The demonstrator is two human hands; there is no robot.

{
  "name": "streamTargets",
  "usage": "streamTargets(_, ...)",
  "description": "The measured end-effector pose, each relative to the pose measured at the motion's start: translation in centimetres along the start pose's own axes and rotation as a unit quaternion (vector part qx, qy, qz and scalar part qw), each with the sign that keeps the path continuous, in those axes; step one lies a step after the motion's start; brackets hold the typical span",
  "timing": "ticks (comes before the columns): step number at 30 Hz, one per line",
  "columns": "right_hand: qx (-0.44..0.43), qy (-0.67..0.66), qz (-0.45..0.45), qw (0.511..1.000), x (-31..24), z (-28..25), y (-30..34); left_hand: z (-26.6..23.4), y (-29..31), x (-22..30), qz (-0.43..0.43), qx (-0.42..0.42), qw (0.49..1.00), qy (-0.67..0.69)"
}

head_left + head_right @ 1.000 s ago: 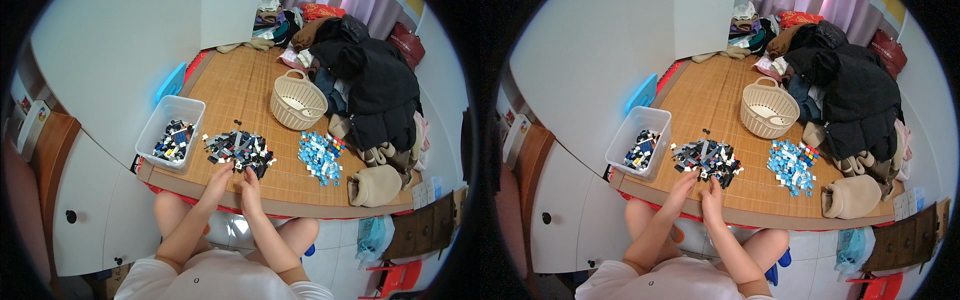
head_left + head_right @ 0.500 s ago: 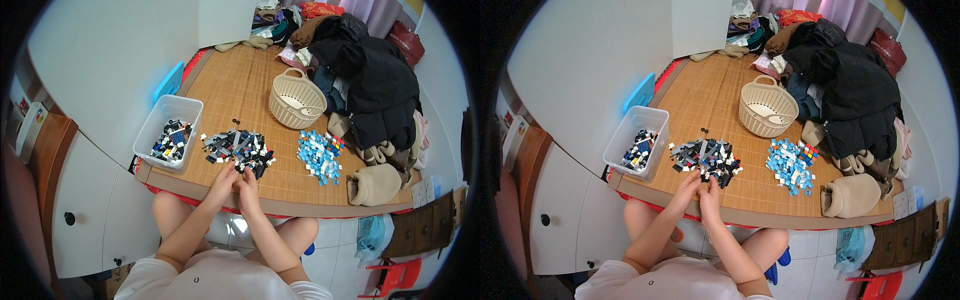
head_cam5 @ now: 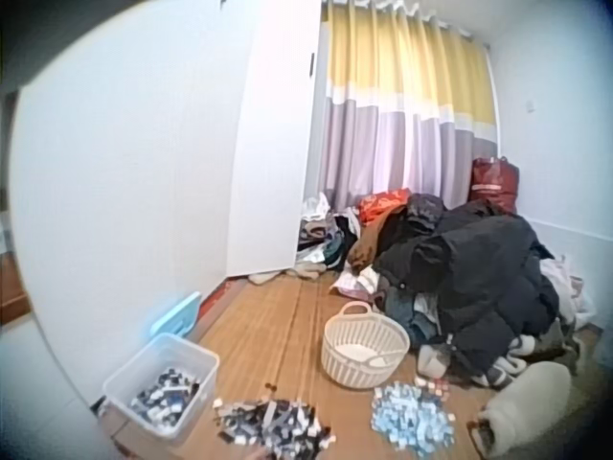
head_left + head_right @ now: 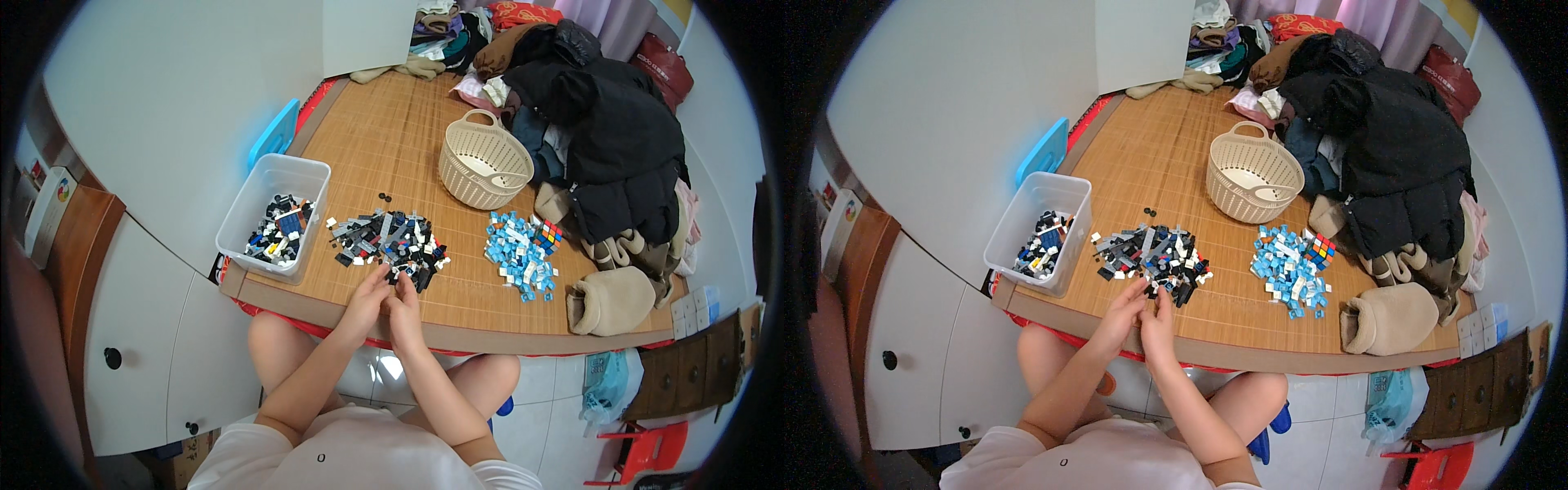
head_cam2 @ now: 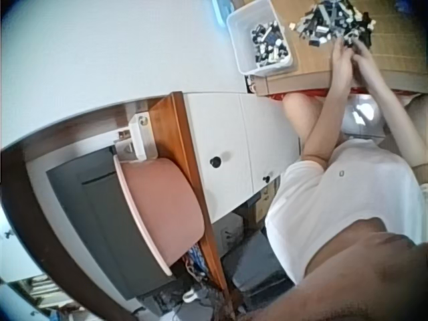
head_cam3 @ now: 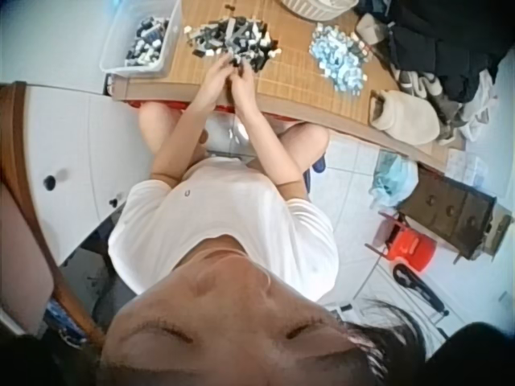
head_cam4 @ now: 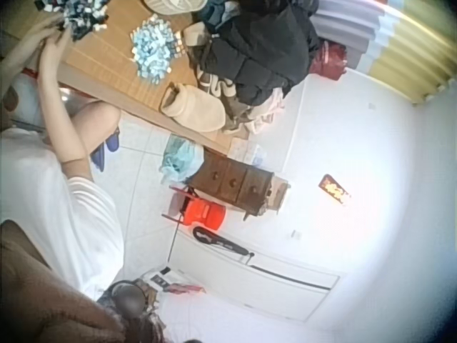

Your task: The person sits on a mat and assembles small plastic building blocks by hand. They pick up individual pieces from a pile on the mat and connect them to a growing structure held in their hands.

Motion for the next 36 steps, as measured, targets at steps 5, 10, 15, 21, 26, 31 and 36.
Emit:
streamTargets(5, -0.009, -0.02, -0.003, 1.0, 0.5, 0.0, 0.0, -0.5, 0.3, 0.0, 0.012, 0.021, 0.997, 0.08)
streamTargets(10, 0.006, -0.03, -0.025, 0.999, 0.1, 0.3, 0.5, -0.6, 0.5, -0.4, 0.022, 0.004, 0.993, 0.115)
streamTargets(15, 0.008, -0.048, -0.008, 0.999, -0.1, 0.4, 0.9, -0.4, 0.6, -0.7, 0.018, 0.008, 0.995, 0.096)
streamTargets(21, 0.006, -0.051, -0.024, 0.998, -0.3, 0.3, 1.2, -0.4, 0.9, -1.0, 0.029, 0.012, 0.995, 0.092)
streamTargets(26, 0.02, -0.07, -0.041, 0.997, -1.0, 0.4, 2.2, -0.1, 1.6, -0.6, 0.062, 0.018, 0.994, 0.093)
streamTargets(31, 0.013, -0.083, -0.053, 0.995, -1.0, 0.3, 2.3, 0.5, 2.1, -0.3, 0.057, 0.018, 0.994, 0.09)
streamTargets(36, 0.015, -0.068, -0.063, 0.996, -1.9, 0.5, 3.1, 0.2, 2.1, -0.3, 0.075, 0.018, 0.994, 0.071)
Point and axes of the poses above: each hand's wrist, its own y-axis away from the middle knuckle, its own z-axis out of the palm, x = y × z, the point moved 10 cm from there along -y, towards the middle knuckle, and after that the axes turned 13 degrees about y, right-handed, at the moved point
